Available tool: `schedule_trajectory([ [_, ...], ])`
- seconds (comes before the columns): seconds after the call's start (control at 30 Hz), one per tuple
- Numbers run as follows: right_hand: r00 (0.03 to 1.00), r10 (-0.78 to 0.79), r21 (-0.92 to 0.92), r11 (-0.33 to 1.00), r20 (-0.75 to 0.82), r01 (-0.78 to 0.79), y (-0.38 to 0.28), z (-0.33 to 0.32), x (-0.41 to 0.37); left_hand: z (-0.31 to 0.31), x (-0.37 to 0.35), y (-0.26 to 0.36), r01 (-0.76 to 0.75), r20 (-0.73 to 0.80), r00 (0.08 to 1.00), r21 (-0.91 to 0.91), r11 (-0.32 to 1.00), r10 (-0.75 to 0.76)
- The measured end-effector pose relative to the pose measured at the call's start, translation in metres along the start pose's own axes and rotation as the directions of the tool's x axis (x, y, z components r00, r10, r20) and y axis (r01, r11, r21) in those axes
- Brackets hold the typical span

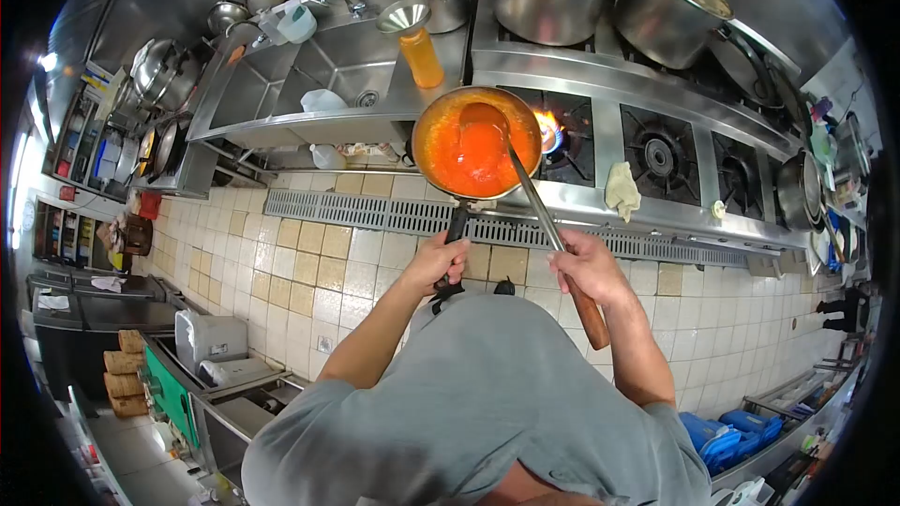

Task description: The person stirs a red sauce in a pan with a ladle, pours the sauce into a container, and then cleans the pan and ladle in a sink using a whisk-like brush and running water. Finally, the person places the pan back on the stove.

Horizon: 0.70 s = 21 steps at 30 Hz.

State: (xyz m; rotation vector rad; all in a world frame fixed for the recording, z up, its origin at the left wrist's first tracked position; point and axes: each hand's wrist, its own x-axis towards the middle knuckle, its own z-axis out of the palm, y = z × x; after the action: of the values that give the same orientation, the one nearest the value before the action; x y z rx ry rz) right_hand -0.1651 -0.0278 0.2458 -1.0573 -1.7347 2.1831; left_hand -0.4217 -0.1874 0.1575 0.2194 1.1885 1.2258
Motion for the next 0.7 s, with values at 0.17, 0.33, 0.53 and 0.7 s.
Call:
schedule_trajectory([
  [0.17, 0.962, -0.273, -0.496, 0.832, 0.026, 0.249, -0.023, 0.029, 0.034, -0.026, -0.040, 0.018, -0.023, -0.122, 0.992, -0.019, 1.000, 0.021],
  [0.33, 0.994, -0.052, -0.387, 0.918, 0.099, 0.087, -0.041, 0.079, 0.089, -0.074, -0.063, 0.042, -0.097, -0.227, 0.969, 0.013, 0.995, 0.097],
  [0.53, 0.917, 0.204, 0.373, 0.866, 0.342, -0.332, -0.089, 0.136, 0.135, -0.146, -0.067, 0.094, -0.140, -0.261, 0.955, 0.015, 0.990, 0.139],
  [0.7, 0.891, 0.114, 0.511, 0.784, 0.440, -0.353, -0.142, 0.182, 0.174, -0.205, -0.072, 0.168, -0.093, -0.309, 0.944, 0.090, 0.992, 0.117],
])
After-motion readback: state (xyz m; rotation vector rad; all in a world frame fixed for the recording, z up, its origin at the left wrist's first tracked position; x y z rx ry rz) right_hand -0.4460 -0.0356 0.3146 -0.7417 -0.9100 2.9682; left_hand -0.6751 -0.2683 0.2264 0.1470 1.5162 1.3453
